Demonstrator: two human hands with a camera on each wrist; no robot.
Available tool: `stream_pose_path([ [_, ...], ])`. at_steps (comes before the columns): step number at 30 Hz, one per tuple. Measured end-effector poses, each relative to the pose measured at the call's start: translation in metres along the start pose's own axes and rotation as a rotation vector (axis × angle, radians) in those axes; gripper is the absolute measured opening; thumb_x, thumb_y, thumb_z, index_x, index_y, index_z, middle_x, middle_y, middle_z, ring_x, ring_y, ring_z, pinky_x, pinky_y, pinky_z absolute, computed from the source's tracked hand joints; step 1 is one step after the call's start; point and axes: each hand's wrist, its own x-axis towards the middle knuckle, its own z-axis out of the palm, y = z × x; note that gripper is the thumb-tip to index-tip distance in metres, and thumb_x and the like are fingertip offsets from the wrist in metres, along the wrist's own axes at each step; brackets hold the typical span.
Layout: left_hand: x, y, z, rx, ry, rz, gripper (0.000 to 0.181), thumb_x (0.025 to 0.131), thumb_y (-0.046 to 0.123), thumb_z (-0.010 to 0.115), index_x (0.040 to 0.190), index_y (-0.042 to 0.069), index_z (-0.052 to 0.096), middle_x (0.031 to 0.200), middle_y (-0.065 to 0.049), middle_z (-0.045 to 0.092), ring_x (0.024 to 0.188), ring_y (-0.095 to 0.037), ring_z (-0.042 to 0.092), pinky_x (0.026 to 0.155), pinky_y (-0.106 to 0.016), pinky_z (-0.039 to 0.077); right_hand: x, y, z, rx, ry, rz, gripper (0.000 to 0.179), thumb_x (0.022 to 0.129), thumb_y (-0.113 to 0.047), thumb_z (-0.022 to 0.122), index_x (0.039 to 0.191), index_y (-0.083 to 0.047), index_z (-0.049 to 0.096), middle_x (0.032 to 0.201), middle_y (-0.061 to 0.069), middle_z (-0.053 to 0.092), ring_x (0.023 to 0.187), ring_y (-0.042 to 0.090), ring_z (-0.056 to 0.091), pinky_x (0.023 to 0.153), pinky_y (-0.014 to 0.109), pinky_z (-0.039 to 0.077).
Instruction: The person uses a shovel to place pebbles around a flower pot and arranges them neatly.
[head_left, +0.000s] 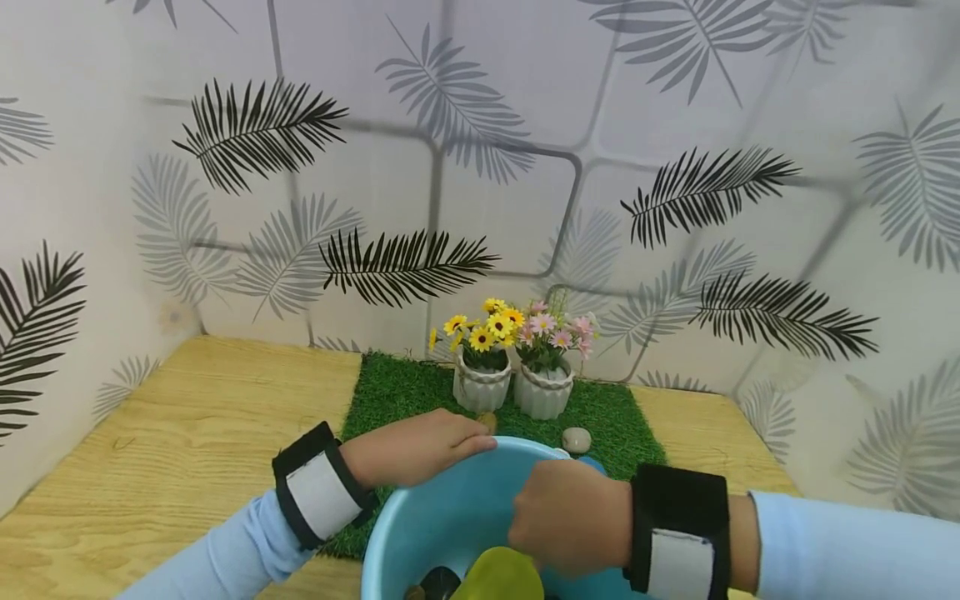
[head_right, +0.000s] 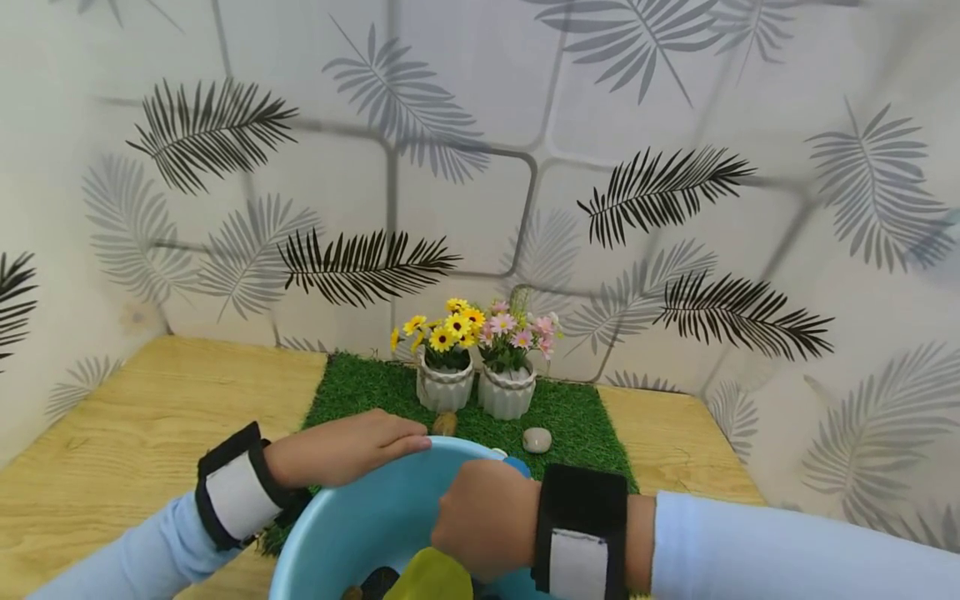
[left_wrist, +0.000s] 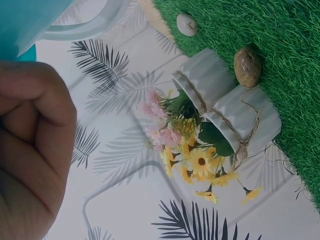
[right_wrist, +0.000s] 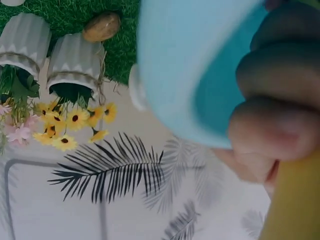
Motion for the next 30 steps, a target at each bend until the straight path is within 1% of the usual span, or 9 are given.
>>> stream_pose_path([
  [4, -0.001, 0.000, 0.000, -0.001, 0.003, 0.003, 0.035, 0.104, 0.038, 0.029, 0.094, 0.019, 0.058, 0.075, 0.006, 0.051, 0.069, -0.003, 0.054, 0.070, -0.024, 0.044, 0.005, -0.005, 0.007, -0.098, 0.047, -0.023, 0.053, 0.088, -0.026, 0.063, 0.054, -0.023, 0.023, 0.050, -0.007, 0.014, 0.044, 0.008, 0.013, 0.048, 0.027, 0.009],
  [6, -0.001, 0.000, 0.000, -0.003, 0.004, 0.003, 0.035, 0.104, 0.038, 0.030, 0.095, 0.019, 0.058, 0.076, 0.006, 0.053, 0.070, -0.003, 0.055, 0.071, -0.024, 0.044, 0.009, -0.006, 0.008, -0.128, 0.042, -0.045, 0.051, 0.087, -0.027, 0.064, 0.053, -0.024, 0.027, 0.050, -0.008, 0.018, 0.046, 0.007, 0.013, 0.048, 0.026, 0.010],
  [8, -0.002, 0.000, 0.000, -0.005, 0.003, 0.006, 0.035, 0.104, 0.038, 0.030, 0.095, 0.019, 0.058, 0.075, 0.006, 0.052, 0.069, -0.003, 0.055, 0.070, -0.024, 0.044, 0.012, -0.007, 0.009, -0.111, 0.026, -0.077, 0.048, 0.086, -0.028, 0.064, 0.052, -0.025, 0.030, 0.050, -0.009, 0.020, 0.046, 0.007, 0.013, 0.048, 0.026, 0.010],
  [11, -0.001, 0.000, 0.000, -0.011, 0.001, 0.009, 0.036, 0.104, 0.039, 0.030, 0.092, 0.019, 0.057, 0.072, 0.006, 0.048, 0.066, -0.003, 0.052, 0.069, -0.024, 0.043, 0.016, -0.006, 0.011, -0.051, 0.005, -0.124, 0.046, 0.086, -0.028, 0.063, 0.054, -0.025, 0.031, 0.051, -0.009, 0.019, 0.046, 0.006, 0.013, 0.047, 0.024, 0.010],
  [14, 0.000, -0.002, 0.001, -0.013, 0.002, 0.009, 0.037, 0.104, 0.039, 0.030, 0.087, 0.018, 0.055, 0.067, 0.005, 0.039, 0.062, -0.004, 0.046, 0.066, -0.024, 0.040, 0.018, -0.003, 0.012, 0.016, -0.016, -0.146, 0.047, 0.088, -0.030, 0.062, 0.055, -0.024, 0.029, 0.051, -0.009, 0.017, 0.046, 0.006, 0.014, 0.047, 0.023, 0.010],
  [18, 0.000, -0.002, 0.001, -0.015, 0.009, 0.006, 0.038, 0.103, 0.039, 0.030, 0.085, 0.018, 0.055, 0.066, 0.004, 0.036, 0.060, -0.005, 0.043, 0.064, -0.023, 0.039, 0.016, -0.001, 0.014, 0.043, -0.020, -0.161, 0.046, 0.087, -0.035, 0.062, 0.055, -0.024, 0.030, 0.052, -0.009, 0.017, 0.047, 0.006, 0.015, 0.047, 0.022, 0.012],
  [22, 0.000, -0.001, 0.000, -0.021, 0.010, 0.001, 0.038, 0.103, 0.040, 0.030, 0.084, 0.018, 0.054, 0.066, 0.004, 0.035, 0.060, -0.005, 0.042, 0.063, -0.023, 0.039, 0.011, -0.001, 0.015, 0.035, 0.049, -0.201, 0.046, 0.086, -0.034, 0.063, 0.055, -0.025, 0.031, 0.053, -0.010, 0.018, 0.047, 0.006, 0.015, 0.048, 0.022, 0.011],
  [25, -0.001, -0.001, 0.000, -0.024, 0.011, -0.010, 0.038, 0.103, 0.039, 0.030, 0.083, 0.017, 0.053, 0.066, 0.004, 0.034, 0.059, -0.006, 0.041, 0.063, -0.024, 0.038, 0.008, 0.000, 0.016, 0.017, 0.102, -0.222, 0.047, 0.088, -0.031, 0.062, 0.056, -0.024, 0.028, 0.053, -0.009, 0.016, 0.048, 0.006, 0.014, 0.048, 0.022, 0.011],
  [30, -0.002, -0.002, 0.000, -0.047, 0.004, -0.005, 0.038, 0.103, 0.040, 0.030, 0.085, 0.017, 0.055, 0.066, 0.004, 0.034, 0.059, -0.006, 0.042, 0.064, -0.024, 0.038, 0.003, 0.003, 0.017, -0.003, 0.139, -0.239, 0.045, 0.088, -0.032, 0.061, 0.055, -0.026, 0.031, 0.053, -0.009, 0.016, 0.047, 0.006, 0.013, 0.049, 0.023, 0.010],
])
